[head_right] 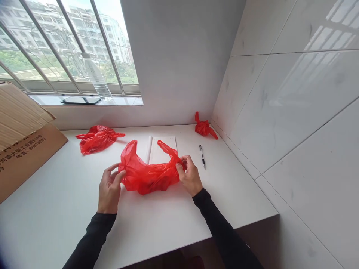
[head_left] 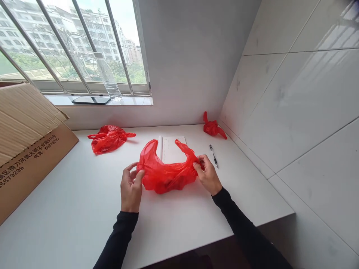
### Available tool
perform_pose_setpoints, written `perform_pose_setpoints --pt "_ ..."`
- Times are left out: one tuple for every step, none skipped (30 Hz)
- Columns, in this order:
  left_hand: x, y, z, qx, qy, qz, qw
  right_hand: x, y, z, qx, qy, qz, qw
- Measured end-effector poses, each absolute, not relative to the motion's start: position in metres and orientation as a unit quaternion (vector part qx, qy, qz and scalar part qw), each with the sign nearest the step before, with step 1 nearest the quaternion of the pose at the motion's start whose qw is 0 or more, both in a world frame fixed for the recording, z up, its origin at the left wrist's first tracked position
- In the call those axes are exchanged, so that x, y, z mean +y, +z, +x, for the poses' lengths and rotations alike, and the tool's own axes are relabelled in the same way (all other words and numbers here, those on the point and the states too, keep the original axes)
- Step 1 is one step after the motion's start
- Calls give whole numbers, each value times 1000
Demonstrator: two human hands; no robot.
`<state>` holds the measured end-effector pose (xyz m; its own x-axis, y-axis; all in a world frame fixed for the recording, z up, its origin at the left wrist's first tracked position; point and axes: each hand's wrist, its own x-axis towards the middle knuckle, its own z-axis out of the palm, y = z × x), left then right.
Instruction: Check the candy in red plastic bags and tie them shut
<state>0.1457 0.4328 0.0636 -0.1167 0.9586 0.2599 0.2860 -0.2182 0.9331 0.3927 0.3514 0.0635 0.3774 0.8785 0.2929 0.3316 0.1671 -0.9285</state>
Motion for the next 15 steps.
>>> perform_pose_setpoints --pt "427 67 147 532 512 589 328 347 65 392 -506 242 -598 573" --pt "422 71 148 532 503 597 329 344 68 391 -509 245 -595 572" --pt "418 74 149 534 496 603 323 340 71 389 -512 247 -593 570" --pt "415 77 148 539 492 607 313 336 73 388 -516 249 -590 569" --pt "414 80 147 548 492 608 298 333 76 387 -518 251 -588 569" --pt "412 82 145 559 494 605 279 330 78 387 -517 251 -587 570" --pt "411 85 142 573 498 598 258 327 80 387 -514 250 -587 573" --pt "410 88 138 587 501 589 240 324 81 387 -510 247 -588 577" --pt "407 91 134 598 503 581 227 321 83 388 -506 243 -590 581" --pt "403 95 131 605 503 576 220 318 84 389 -503 240 -591 584" --pt "398 99 130 605 503 577 218 315 86 389 -504 237 -590 584" --pt "391 103 130 600 502 584 217 313 87 389 -507 237 -589 583" --pt "384 107 133 591 499 596 216 310 89 388 -513 236 -586 581" --pt "377 112 137 579 495 612 213 308 92 386 -519 236 -583 579" --pt "371 116 142 567 488 630 209 307 94 384 -525 236 -580 577"
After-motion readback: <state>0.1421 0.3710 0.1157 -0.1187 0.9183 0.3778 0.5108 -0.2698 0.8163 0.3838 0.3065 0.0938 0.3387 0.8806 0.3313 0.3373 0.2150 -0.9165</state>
